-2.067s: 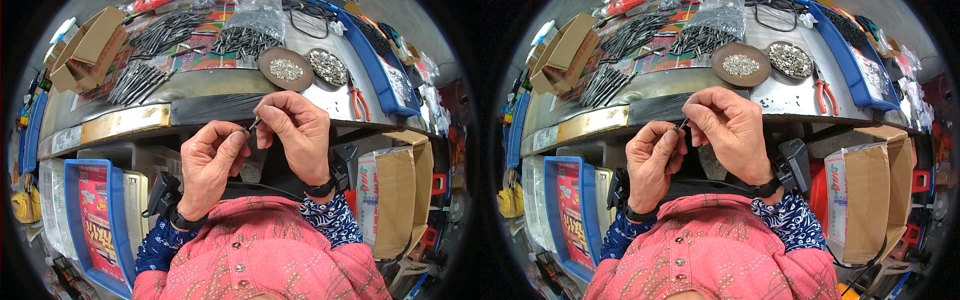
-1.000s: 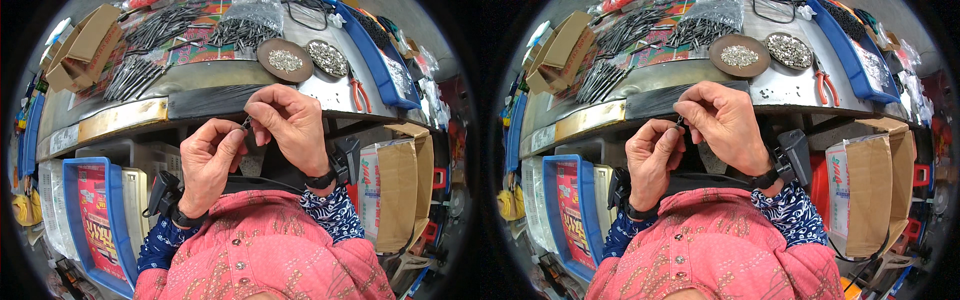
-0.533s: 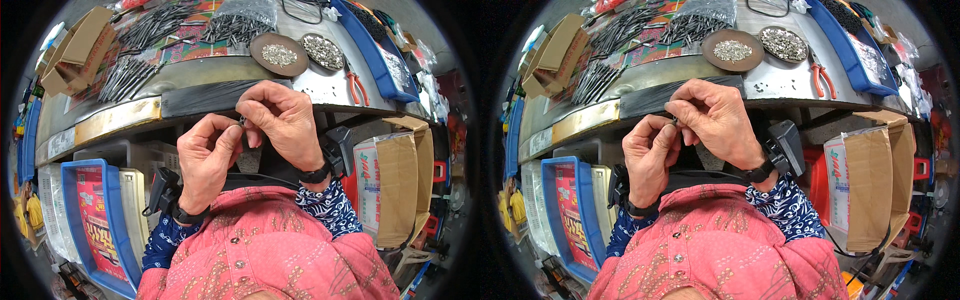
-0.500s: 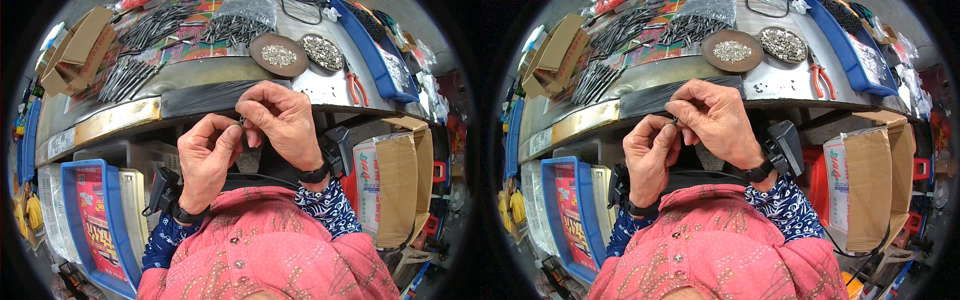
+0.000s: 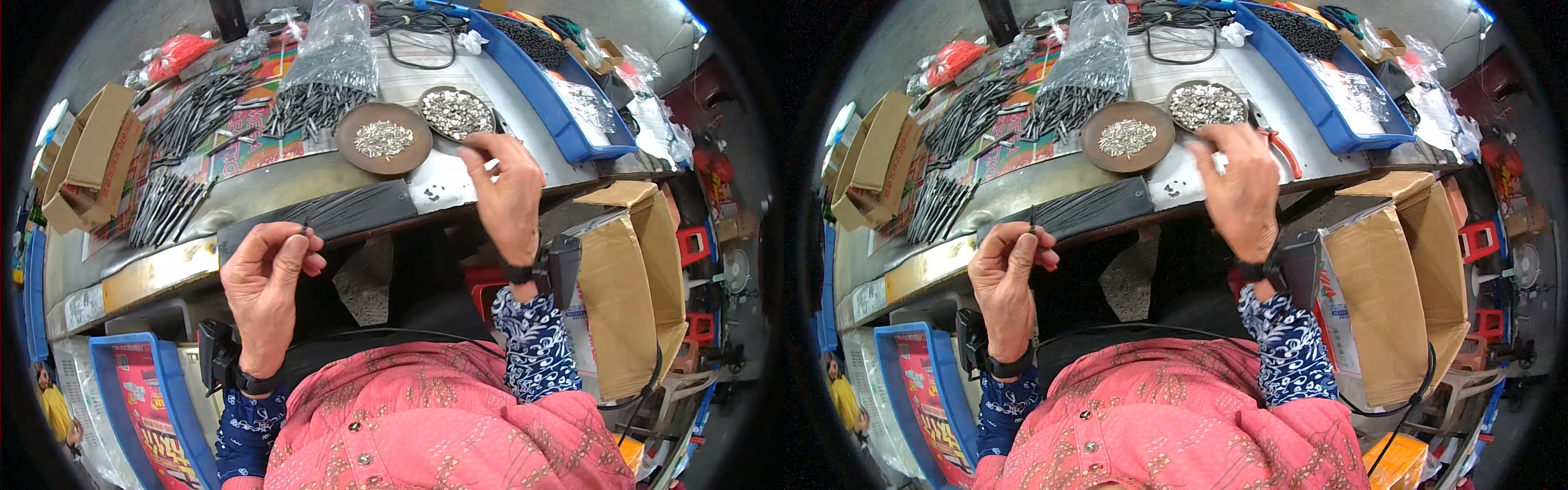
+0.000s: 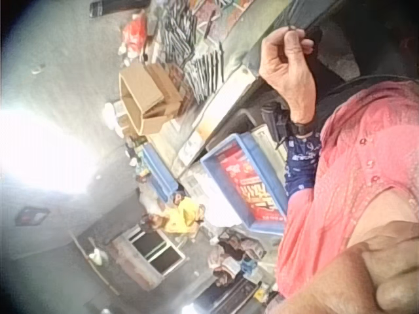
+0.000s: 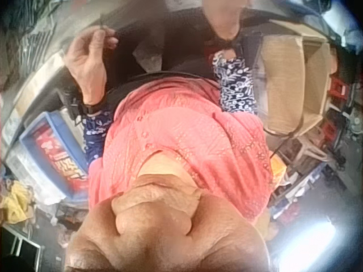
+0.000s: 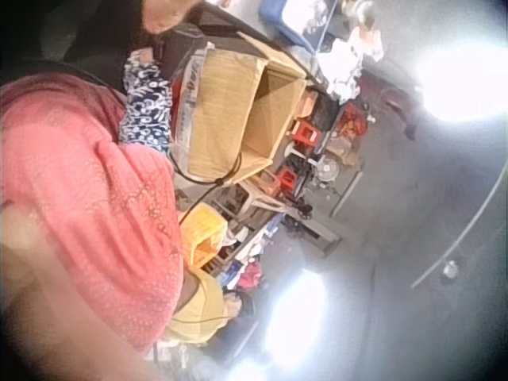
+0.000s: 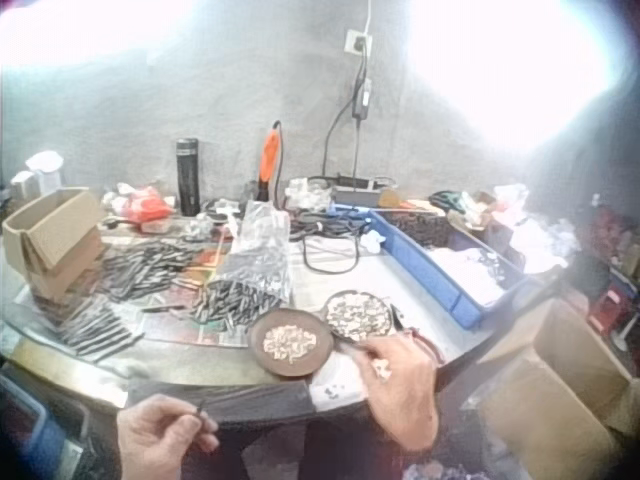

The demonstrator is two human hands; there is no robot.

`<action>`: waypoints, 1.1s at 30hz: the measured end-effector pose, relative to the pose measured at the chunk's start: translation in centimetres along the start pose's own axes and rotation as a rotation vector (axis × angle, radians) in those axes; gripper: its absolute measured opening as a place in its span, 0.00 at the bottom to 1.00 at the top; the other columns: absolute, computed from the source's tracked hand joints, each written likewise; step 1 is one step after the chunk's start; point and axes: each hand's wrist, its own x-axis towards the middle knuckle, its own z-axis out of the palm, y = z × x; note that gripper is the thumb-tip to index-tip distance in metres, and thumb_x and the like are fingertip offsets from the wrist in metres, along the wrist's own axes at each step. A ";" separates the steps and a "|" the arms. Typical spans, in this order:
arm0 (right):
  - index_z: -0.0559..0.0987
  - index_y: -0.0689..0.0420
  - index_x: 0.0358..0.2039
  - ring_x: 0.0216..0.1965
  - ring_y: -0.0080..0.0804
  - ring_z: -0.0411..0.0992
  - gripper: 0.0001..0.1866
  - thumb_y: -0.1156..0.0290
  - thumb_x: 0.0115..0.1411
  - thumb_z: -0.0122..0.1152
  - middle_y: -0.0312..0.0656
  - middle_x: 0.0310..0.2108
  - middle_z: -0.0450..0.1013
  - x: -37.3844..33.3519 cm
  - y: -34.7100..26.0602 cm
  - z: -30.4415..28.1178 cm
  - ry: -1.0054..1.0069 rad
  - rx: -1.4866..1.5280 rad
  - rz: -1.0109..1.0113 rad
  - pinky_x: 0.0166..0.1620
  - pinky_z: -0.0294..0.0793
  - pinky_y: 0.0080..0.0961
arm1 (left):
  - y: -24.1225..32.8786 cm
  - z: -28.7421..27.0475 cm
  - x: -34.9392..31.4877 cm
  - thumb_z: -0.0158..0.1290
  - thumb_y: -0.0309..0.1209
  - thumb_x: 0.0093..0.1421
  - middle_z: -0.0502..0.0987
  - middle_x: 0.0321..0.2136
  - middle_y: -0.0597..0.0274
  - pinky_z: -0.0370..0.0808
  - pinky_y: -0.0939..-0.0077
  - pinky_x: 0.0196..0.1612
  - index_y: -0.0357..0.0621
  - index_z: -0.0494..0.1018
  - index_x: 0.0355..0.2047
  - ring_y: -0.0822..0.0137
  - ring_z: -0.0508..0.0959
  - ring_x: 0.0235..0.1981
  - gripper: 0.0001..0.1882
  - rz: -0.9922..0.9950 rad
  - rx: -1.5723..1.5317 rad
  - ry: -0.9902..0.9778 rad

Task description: The person repeatedly picks up thin metal rods and small metal pieces from a cluttered workbench. They insert the small pieces into the rods by hand and occasionally use pliers to adjust or secure them. The person places the assembled units back on the table and continues the cycle.

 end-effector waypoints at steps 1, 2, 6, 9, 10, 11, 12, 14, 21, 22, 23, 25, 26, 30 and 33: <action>0.80 0.62 0.34 0.34 0.43 0.74 0.10 0.67 0.56 0.64 0.48 0.33 0.75 0.2 1.5 -0.6 -0.026 -0.138 0.058 0.38 0.73 0.34 | -0.2 -0.2 0.3 0.52 0.25 0.65 0.79 0.31 0.58 0.75 0.80 0.34 0.33 0.74 0.38 0.73 0.77 0.28 0.06 0.011 -0.018 -0.007; 0.79 0.62 0.35 0.39 0.47 0.72 0.12 0.66 0.56 0.63 0.49 0.35 0.74 0.5 2.9 -0.9 0.018 -0.302 0.014 0.42 0.72 0.37 | -0.3 -0.2 0.6 0.52 0.25 0.65 0.79 0.31 0.58 0.75 0.80 0.34 0.33 0.74 0.38 0.73 0.77 0.28 0.06 0.020 -0.010 0.003; 0.75 0.59 0.46 0.46 0.48 0.70 0.22 0.59 0.55 0.64 0.49 0.41 0.72 0.4 7.0 -1.4 -0.079 -0.592 0.176 0.47 0.70 0.43 | -0.8 0.0 1.6 0.52 0.25 0.65 0.79 0.33 0.58 0.76 0.79 0.37 0.33 0.73 0.39 0.72 0.78 0.30 0.07 0.037 -0.025 0.028; 0.72 0.59 0.50 0.46 0.49 0.70 0.25 0.59 0.56 0.63 0.50 0.42 0.73 -0.3 8.4 -0.6 -0.084 -0.617 0.204 0.47 0.70 0.43 | -1.2 0.4 2.4 0.51 0.25 0.65 0.79 0.33 0.59 0.75 0.79 0.38 0.32 0.73 0.39 0.71 0.78 0.30 0.07 0.059 -0.055 0.043; 0.71 0.59 0.51 0.46 0.50 0.70 0.25 0.59 0.57 0.61 0.51 0.41 0.73 -0.6 8.7 -0.3 -0.088 -0.631 0.201 0.48 0.69 0.43 | -1.4 0.6 2.6 0.51 0.25 0.65 0.79 0.33 0.59 0.75 0.79 0.39 0.32 0.73 0.39 0.71 0.78 0.31 0.07 0.073 -0.045 0.043; 0.71 0.60 0.53 0.46 0.51 0.70 0.25 0.60 0.58 0.60 0.51 0.41 0.73 -0.8 8.9 -0.1 -0.092 -0.636 0.187 0.48 0.69 0.43 | -1.5 0.7 2.8 0.51 0.25 0.65 0.79 0.33 0.59 0.75 0.79 0.39 0.32 0.73 0.39 0.71 0.78 0.31 0.07 0.082 -0.044 0.046; 0.70 0.60 0.53 0.46 0.51 0.70 0.24 0.61 0.58 0.59 0.51 0.41 0.73 -0.9 9.2 0.1 -0.089 -0.653 0.186 0.48 0.69 0.43 | -1.6 0.8 2.9 0.51 0.25 0.65 0.79 0.33 0.60 0.75 0.79 0.39 0.32 0.73 0.39 0.71 0.78 0.31 0.07 0.086 -0.048 0.054; 0.70 0.59 0.53 0.46 0.51 0.70 0.23 0.63 0.59 0.58 0.52 0.41 0.73 -1.1 9.4 0.3 -0.050 -0.666 0.117 0.48 0.69 0.44 | -1.9 0.9 3.1 0.52 0.25 0.65 0.78 0.33 0.60 0.75 0.79 0.39 0.32 0.73 0.39 0.71 0.78 0.31 0.07 0.111 -0.050 0.055; 0.72 0.61 0.45 0.37 0.46 0.73 0.16 0.72 0.57 0.60 0.49 0.35 0.75 -0.3 5.9 -0.4 0.170 -0.486 0.217 0.40 0.73 0.40 | -3.1 1.1 3.3 0.53 0.23 0.64 0.78 0.32 0.61 0.72 0.83 0.37 0.33 0.75 0.38 0.74 0.77 0.29 0.05 0.197 -0.046 0.069; 0.71 0.62 0.44 0.36 0.40 0.74 0.14 0.74 0.59 0.59 0.46 0.35 0.75 -0.2 4.5 -0.9 0.178 -0.198 0.229 0.40 0.73 0.36 | -3.3 1.0 3.3 0.53 0.23 0.64 0.78 0.31 0.61 0.72 0.83 0.36 0.33 0.75 0.38 0.74 0.77 0.29 0.05 0.198 -0.066 0.065; 0.71 0.63 0.44 0.37 0.37 0.74 0.13 0.75 0.60 0.58 0.45 0.36 0.75 0.0 2.9 -1.3 0.162 -0.009 0.209 0.40 0.74 0.32 | -3.5 1.1 3.3 0.53 0.23 0.64 0.79 0.31 0.61 0.72 0.83 0.35 0.34 0.74 0.37 0.75 0.76 0.28 0.05 0.199 -0.077 0.077; 0.70 0.63 0.44 0.37 0.28 0.74 0.11 0.77 0.62 0.56 0.45 0.39 0.76 0.3 -0.4 -1.9 0.123 0.316 0.138 0.42 0.74 0.26 | -3.6 1.0 3.4 0.53 0.23 0.64 0.79 0.30 0.61 0.72 0.84 0.34 0.34 0.74 0.37 0.76 0.75 0.27 0.04 0.202 -0.102 0.060; 0.70 0.63 0.44 0.37 0.27 0.74 0.12 0.78 0.60 0.58 0.45 0.40 0.76 0.3 -2.0 -2.0 0.084 0.349 0.114 0.42 0.74 0.26 | -3.7 1.0 3.4 0.53 0.23 0.64 0.79 0.30 0.61 0.72 0.84 0.33 0.35 0.74 0.37 0.76 0.75 0.27 0.04 0.204 -0.116 0.053; 0.72 0.62 0.42 0.38 0.27 0.74 0.14 0.77 0.56 0.64 0.40 0.38 0.75 0.7 -6.6 -1.3 0.033 0.441 -0.115 0.43 0.72 0.26 | -3.8 0.9 3.4 0.53 0.23 0.63 0.78 0.29 0.61 0.71 0.86 0.31 0.35 0.74 0.36 0.78 0.73 0.26 0.03 0.191 -0.113 0.042; 0.73 0.61 0.37 0.40 0.33 0.74 0.14 0.78 0.51 0.66 0.44 0.39 0.73 0.9 -8.5 0.6 0.034 0.505 -0.245 0.42 0.72 0.28 | -3.9 0.8 3.5 0.53 0.22 0.63 0.78 0.29 0.62 0.70 0.85 0.30 0.34 0.74 0.36 0.78 0.72 0.25 0.03 0.218 -0.113 0.021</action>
